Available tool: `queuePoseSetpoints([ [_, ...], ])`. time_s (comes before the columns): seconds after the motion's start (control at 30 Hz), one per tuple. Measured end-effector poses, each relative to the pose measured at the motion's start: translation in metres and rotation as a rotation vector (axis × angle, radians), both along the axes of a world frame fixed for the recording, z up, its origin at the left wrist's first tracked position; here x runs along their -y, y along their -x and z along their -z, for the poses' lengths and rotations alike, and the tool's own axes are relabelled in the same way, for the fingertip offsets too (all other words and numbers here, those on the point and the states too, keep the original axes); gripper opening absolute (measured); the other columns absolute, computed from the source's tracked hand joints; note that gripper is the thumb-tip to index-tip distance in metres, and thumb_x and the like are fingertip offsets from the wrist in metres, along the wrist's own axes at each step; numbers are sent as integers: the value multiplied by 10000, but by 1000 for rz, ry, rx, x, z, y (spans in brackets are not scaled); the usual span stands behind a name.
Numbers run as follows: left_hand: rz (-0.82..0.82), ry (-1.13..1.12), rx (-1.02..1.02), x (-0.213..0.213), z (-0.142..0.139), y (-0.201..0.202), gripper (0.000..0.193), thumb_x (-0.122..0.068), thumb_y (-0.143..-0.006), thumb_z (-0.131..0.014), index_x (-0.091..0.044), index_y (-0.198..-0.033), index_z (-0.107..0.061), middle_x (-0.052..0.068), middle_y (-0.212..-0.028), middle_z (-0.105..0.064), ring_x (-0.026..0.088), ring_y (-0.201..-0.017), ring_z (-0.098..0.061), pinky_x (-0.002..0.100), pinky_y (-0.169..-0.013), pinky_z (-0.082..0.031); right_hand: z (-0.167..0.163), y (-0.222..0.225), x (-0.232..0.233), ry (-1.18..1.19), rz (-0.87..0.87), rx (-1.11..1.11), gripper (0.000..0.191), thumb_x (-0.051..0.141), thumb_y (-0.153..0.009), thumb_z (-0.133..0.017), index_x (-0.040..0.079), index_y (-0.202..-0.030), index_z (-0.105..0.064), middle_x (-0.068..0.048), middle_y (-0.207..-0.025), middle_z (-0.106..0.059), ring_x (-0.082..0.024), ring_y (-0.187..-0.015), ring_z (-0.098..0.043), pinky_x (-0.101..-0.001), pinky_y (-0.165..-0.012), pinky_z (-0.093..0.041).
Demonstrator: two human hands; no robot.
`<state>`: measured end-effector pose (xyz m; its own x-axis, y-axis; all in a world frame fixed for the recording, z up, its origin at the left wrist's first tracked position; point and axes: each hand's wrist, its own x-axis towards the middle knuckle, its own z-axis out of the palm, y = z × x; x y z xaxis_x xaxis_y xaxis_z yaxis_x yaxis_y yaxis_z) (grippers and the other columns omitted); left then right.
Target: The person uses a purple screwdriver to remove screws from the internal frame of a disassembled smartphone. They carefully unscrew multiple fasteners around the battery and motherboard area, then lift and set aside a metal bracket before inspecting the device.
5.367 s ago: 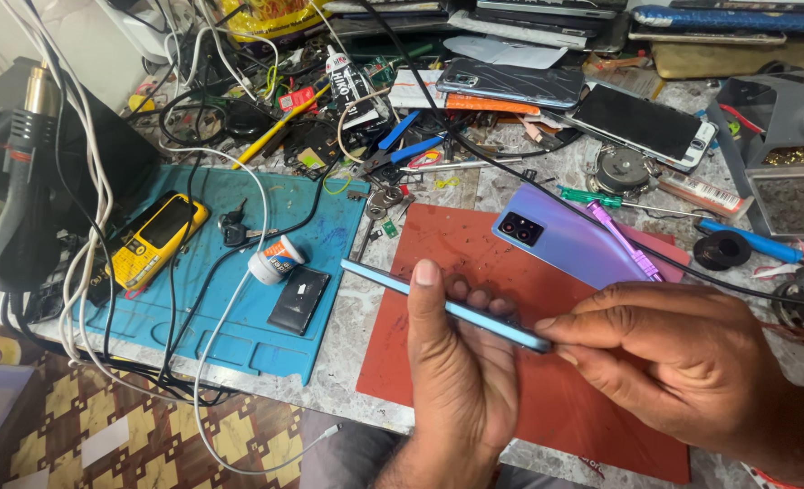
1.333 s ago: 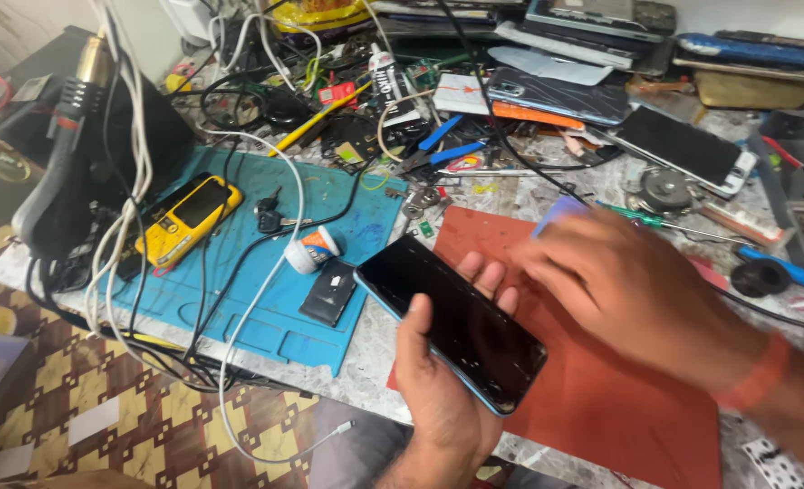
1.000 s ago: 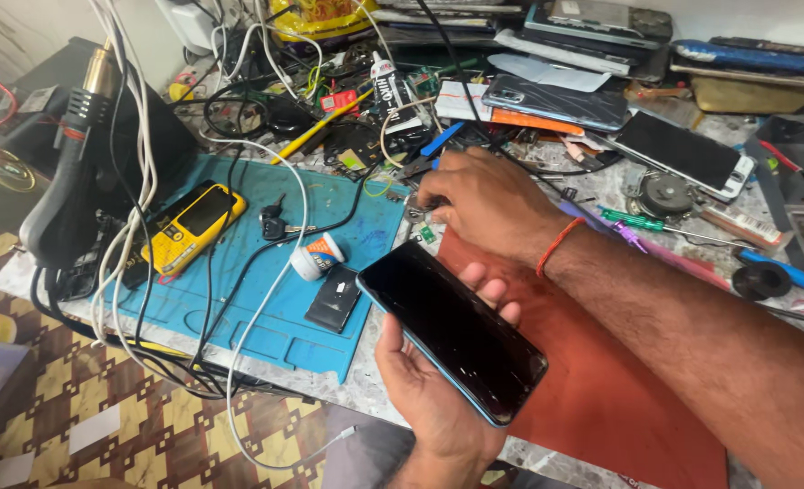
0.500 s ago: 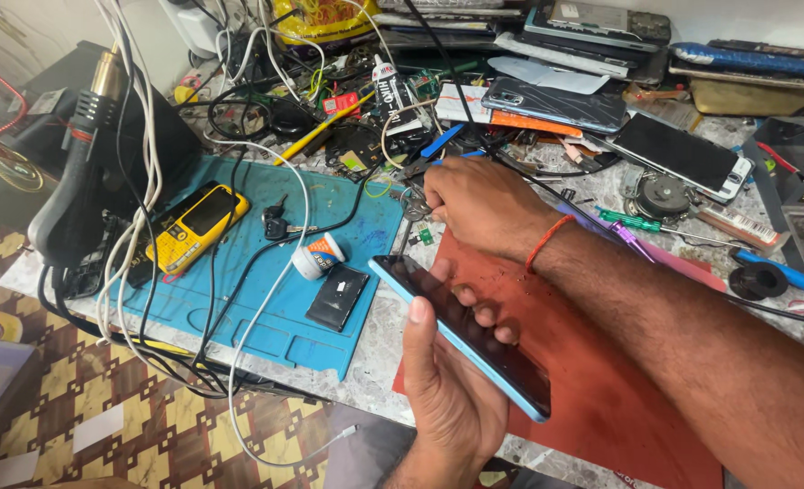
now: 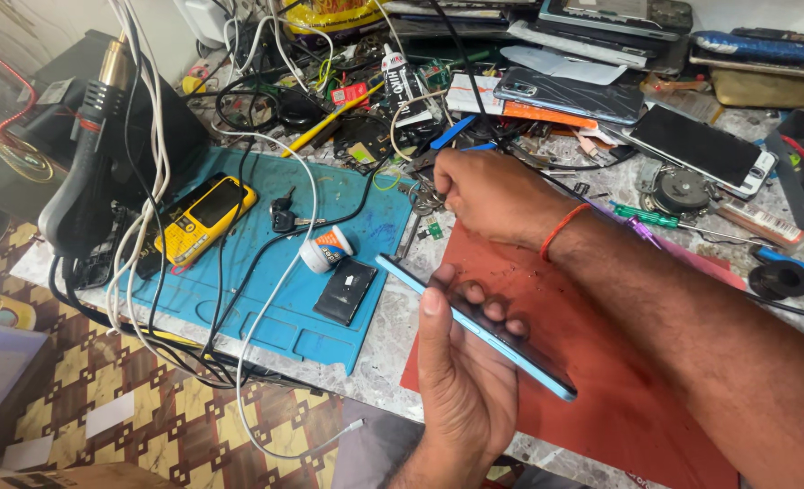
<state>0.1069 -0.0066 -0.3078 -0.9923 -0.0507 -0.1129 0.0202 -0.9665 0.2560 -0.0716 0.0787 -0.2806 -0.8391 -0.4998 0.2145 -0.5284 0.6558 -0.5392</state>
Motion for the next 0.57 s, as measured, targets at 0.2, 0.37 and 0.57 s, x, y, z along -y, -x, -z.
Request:
queuePoseSetpoints([
  [0.2,-29,10,5,-1,-3,-1,513,-434,-961,-651,-85,-1305,-497,43,-1004,-556,177,-908,-541,366,-801,-475,-1,10,-11,57,-2,107,83,66,-886,-656,59,-958,-697,-97,-873,-738,-257,-811,-724,-400,-711,-556],
  [0.37,-29,46,28,-2,-3,-2,546,-446,-951,-647,-78,-1322,-488,49,-1011,-553,180,-911,-542,367,-805,-475,-4,11,-17,101,8,141,131,136,-844,-732,75,-960,-730,-48,-894,-741,-189,-830,-731,-361,-724,-574],
  [0.57,-34,25,6,-2,0,-2,555,-446,-963,-647,-78,-1344,-480,52,-1023,-554,180,-918,-541,375,-813,-476,-13,5,-9,-170,-2,-2,170,212,-821,-814,80,-919,-771,-81,-973,-666,-249,-937,-648,-402,-794,-529],
])
